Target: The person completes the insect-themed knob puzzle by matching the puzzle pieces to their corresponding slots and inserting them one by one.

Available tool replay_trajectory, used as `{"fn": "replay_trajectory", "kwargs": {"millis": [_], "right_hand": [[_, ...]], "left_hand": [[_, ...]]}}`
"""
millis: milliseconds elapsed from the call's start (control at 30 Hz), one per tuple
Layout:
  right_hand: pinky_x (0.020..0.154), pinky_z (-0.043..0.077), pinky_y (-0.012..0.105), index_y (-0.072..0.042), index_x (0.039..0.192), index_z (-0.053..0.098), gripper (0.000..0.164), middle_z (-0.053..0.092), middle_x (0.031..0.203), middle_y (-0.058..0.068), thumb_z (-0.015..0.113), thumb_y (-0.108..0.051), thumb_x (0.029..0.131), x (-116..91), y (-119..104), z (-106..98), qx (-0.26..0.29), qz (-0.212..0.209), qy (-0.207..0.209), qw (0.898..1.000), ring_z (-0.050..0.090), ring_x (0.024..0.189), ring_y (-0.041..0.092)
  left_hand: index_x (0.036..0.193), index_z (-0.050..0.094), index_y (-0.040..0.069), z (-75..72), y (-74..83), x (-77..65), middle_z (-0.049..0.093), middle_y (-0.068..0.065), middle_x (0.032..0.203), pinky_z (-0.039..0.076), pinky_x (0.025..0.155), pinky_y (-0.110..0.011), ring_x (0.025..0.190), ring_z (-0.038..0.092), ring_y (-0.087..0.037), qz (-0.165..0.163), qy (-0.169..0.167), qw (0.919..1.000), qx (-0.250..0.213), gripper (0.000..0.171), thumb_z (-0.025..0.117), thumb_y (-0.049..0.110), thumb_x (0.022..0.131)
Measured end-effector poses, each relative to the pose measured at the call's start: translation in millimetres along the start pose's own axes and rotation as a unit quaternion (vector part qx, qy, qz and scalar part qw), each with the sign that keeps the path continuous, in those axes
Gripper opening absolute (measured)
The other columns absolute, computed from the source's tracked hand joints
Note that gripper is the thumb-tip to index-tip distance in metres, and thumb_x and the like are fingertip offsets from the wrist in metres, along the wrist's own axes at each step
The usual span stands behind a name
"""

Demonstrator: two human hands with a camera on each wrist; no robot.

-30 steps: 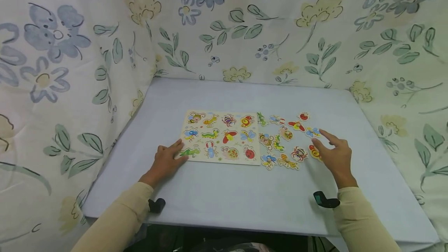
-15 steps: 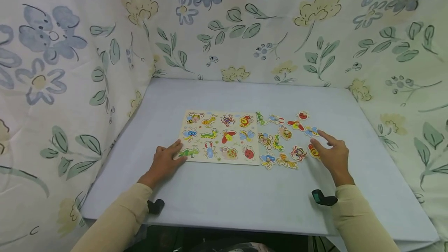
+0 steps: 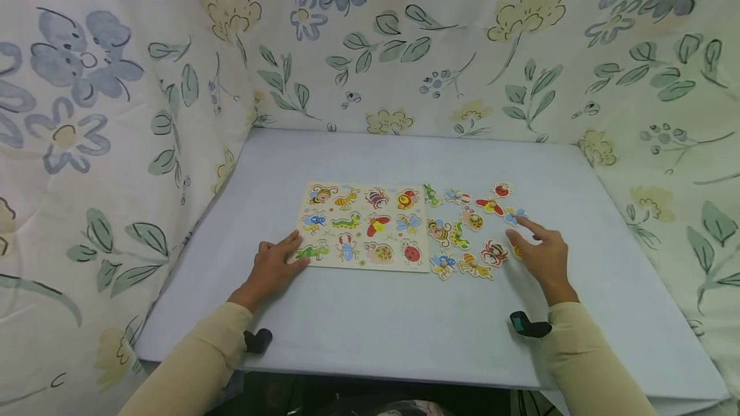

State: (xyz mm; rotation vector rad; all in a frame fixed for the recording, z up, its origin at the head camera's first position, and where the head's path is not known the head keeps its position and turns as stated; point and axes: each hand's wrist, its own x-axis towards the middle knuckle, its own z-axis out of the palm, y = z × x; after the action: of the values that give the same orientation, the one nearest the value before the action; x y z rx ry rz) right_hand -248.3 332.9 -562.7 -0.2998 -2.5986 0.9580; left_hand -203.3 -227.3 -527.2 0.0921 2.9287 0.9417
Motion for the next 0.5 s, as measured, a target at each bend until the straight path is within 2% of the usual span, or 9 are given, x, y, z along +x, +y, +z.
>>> {"fn": "replay_trajectory", "kwargs": {"millis": [133,267,367,500], "right_hand": [[0.073,0.035,0.045,-0.032,0.134,0.059,0.062,0.054,0.119,0.013,0.06,-0.065,0.083,-2.0,-8.2,1.0,0.003,0.01,-0.014,1.0,0.043,0.108,0.031],[0.07,0.037,0.045,-0.025,0.135,0.06,0.059,0.053,0.124,0.019,0.063,-0.058,0.086,-14.1,-48.8,-14.2,0.02,0.038,-0.041,0.998,0.042,0.11,0.035],[0.073,0.037,0.046,-0.019,0.134,0.06,0.056,0.052,0.13,0.021,0.065,-0.05,0.089,-23.0,-78.9,-26.5,0.031,0.053,-0.059,0.996,0.042,0.113,0.037],[0.081,0.036,0.051,-0.016,0.135,0.059,0.055,0.051,0.135,0.02,0.063,-0.048,0.09,-23.2,-83.7,-26.2,0.034,0.046,-0.075,0.996,0.042,0.115,0.038]], "left_hand": [[0.144,0.045,0.008,-0.1,-0.4,-0.6,0.032,0.0,0.153,0.028,0.075,-0.039,0.096,0.035,-0.027,-0.002,0.0,1.0,0.0,0.064,0.07,0.03,0.089],[0.144,0.045,0.008,0.2,-1.4,-0.1,0.032,0.001,0.154,0.028,0.075,-0.039,0.095,0.034,-0.027,-0.004,0.0,1.0,-0.003,0.064,0.07,0.03,0.089],[0.144,0.046,0.009,0.8,-2.1,0.7,0.032,0.002,0.154,0.028,0.075,-0.039,0.095,0.034,-0.026,-0.006,0.0,1.0,-0.002,0.064,0.07,0.031,0.089],[0.144,0.046,0.009,2.0,-3.5,1.7,0.032,0.003,0.154,0.028,0.075,-0.039,0.095,0.034,-0.026,-0.008,0.003,1.0,0.001,0.064,0.07,0.031,0.089]]}}
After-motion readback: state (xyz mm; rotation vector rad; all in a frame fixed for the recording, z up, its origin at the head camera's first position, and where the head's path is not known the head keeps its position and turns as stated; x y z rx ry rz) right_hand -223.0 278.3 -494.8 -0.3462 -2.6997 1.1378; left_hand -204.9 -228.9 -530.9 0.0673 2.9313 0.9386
